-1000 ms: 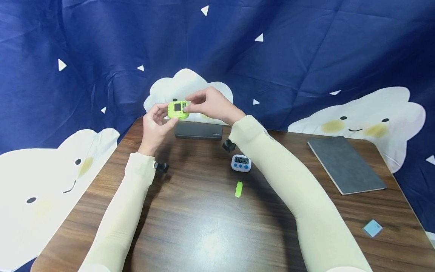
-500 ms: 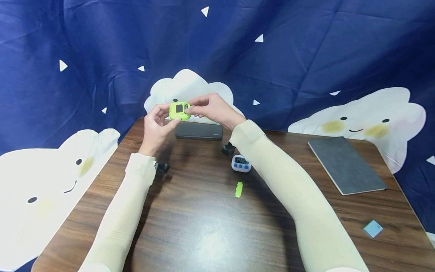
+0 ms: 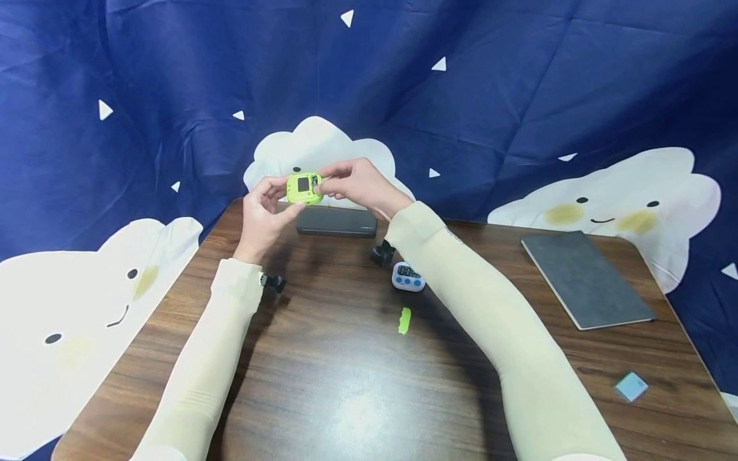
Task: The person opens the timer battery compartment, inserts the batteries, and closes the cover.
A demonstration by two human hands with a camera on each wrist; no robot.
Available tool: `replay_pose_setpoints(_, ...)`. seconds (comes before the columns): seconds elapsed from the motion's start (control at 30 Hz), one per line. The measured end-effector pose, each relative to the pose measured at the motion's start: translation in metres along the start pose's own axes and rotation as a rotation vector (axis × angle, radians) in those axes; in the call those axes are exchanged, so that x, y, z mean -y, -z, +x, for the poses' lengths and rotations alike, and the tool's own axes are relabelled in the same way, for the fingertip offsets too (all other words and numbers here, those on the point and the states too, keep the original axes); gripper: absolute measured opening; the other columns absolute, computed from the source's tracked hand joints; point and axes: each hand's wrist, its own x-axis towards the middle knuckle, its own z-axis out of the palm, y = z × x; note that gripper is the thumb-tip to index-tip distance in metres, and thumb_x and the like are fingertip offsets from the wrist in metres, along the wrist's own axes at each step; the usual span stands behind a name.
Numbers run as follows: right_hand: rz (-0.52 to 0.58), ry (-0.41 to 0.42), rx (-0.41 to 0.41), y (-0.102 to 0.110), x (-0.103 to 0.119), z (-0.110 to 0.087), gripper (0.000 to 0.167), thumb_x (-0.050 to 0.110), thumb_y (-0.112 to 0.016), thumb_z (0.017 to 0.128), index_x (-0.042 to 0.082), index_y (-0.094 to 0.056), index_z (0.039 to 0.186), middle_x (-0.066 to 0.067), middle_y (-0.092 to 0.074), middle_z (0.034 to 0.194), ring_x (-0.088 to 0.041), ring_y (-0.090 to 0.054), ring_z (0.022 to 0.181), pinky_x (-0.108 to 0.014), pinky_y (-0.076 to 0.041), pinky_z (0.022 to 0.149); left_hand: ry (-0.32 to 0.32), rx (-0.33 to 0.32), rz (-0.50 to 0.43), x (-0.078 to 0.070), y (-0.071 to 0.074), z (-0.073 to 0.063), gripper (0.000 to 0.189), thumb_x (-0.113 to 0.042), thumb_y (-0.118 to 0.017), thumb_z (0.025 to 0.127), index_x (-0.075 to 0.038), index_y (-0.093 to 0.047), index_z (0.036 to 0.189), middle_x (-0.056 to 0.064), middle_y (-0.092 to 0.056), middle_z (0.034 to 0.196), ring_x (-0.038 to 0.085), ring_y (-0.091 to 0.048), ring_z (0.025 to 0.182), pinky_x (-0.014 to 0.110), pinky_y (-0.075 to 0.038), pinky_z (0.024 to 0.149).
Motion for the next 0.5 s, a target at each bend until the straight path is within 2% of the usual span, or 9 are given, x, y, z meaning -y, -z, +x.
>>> replay_pose_setpoints(0.2,-0.031,-0.021,-0.022,-0.002,0.004,0.002,0.043,0.014,-0.076,0.099,0.005,-0.074,0.141,-0.011,-0.074,0.136,-0.019,-0.069,0.107,-0.038,-0.059,0.103,0.021,-0.003,0.018,0.003,0.0,0.001,0.053,0.008,-0.086,0.085,0.014,-0.066,0.133,-0.002,-0.075,0.128,0.012,-0.072,0.109,0.02,-0.06,0.099)
replay_pose_setpoints(0.3,-0.044,-0.025,-0.042,-0.001,0.004,-0.001,0.042,0.018,-0.077,0.101,0.007,-0.074,0.142,-0.011,-0.075,0.135,-0.02,-0.069,0.106,-0.037,-0.059,0.102,0.013,0.003,0.016,0.005,-0.001,0.002,0.053,0.008,-0.086,0.085,0.014,-0.065,0.134,-0.002,-0.075,0.129,0.013,-0.072,0.11,0.021,-0.06,0.1)
replay_pose_setpoints(0.4,-0.087,-0.025,-0.071,0.002,0.002,-0.01,0.044,0.026,-0.078,0.104,0.008,-0.074,0.144,-0.01,-0.075,0.138,-0.022,-0.068,0.111,-0.035,-0.058,0.101,0.008,0.01,0.006,0.005,-0.003,0.002,0.053,0.008,-0.086,0.086,0.014,-0.065,0.133,-0.005,-0.075,0.128,0.012,-0.072,0.111,0.021,-0.06,0.102)
replay_pose_setpoints(0.5,-0.162,-0.003,-0.107,0.006,-0.003,-0.028,0.046,0.03,-0.081,0.103,0.009,-0.075,0.143,-0.01,-0.076,0.136,-0.021,-0.068,0.116,-0.034,-0.057,0.1,0.011,0.011,0.003,0.006,-0.003,0.001,0.052,0.007,-0.086,0.086,0.014,-0.065,0.133,-0.009,-0.075,0.126,0.011,-0.073,0.11,0.021,-0.06,0.1)
